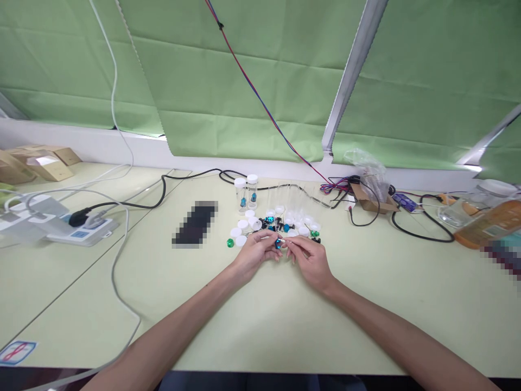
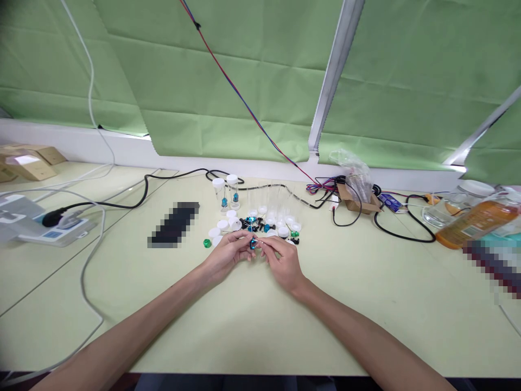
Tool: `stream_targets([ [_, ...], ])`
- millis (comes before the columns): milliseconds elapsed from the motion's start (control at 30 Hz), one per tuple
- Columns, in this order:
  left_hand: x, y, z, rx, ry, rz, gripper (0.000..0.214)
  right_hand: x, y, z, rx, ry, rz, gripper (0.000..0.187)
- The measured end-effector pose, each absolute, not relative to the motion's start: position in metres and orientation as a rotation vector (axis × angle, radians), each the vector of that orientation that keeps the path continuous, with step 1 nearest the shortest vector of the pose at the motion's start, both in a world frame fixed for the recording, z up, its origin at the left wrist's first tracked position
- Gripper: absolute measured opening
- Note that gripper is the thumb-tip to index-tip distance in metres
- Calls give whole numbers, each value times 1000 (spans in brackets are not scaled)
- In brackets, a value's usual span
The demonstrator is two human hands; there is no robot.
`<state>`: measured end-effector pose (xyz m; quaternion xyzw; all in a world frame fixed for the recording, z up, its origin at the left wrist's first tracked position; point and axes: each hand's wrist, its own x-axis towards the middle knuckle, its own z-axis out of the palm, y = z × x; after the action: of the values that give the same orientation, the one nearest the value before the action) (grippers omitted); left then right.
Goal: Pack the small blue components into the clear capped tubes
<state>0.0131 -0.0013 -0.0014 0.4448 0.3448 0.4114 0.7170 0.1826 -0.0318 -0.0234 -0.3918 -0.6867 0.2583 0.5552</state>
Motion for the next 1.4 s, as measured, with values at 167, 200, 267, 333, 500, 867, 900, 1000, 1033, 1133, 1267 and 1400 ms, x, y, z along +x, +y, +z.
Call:
stream_targets([
  [167,13,0,-3,980,758,919,24,183,-32,-22,-907,-1641,583,21],
  [200,13,0,-3,978,757,921,24,183,-32,-22,-901,-1648,574,21],
  [267,13,0,-3,974,757,924,24,183,-32,-20,-887,-1669,547,22],
  [333,13,0,-4,969,758,927,23,183,-33,-19,-872,-1690,514,23],
  [500,13,-1,-3,952,756,933,22,183,-33,-18,-869,-1707,475,24],
  [867,14,-1,-1,924,768,932,18,183,-34,-20,-836,-1684,505,27],
  [900,14,-1,-1,921,769,932,17,183,-34,-20,-839,-1683,510,27],
  [1000,14,-1,-1,904,771,931,14,183,-33,-22,-852,-1675,526,27],
  [1033,14,-1,-1,896,769,931,12,183,-33,-22,-856,-1670,531,27],
  [1133,14,0,1,871,770,935,8,182,-33,-23,-855,-1655,552,27],
  [1267,14,0,2,845,773,938,6,182,-33,-23,-850,-1640,560,28],
  [1400,14,0,2,818,770,934,5,182,-34,-23,-852,-1634,564,28],
])
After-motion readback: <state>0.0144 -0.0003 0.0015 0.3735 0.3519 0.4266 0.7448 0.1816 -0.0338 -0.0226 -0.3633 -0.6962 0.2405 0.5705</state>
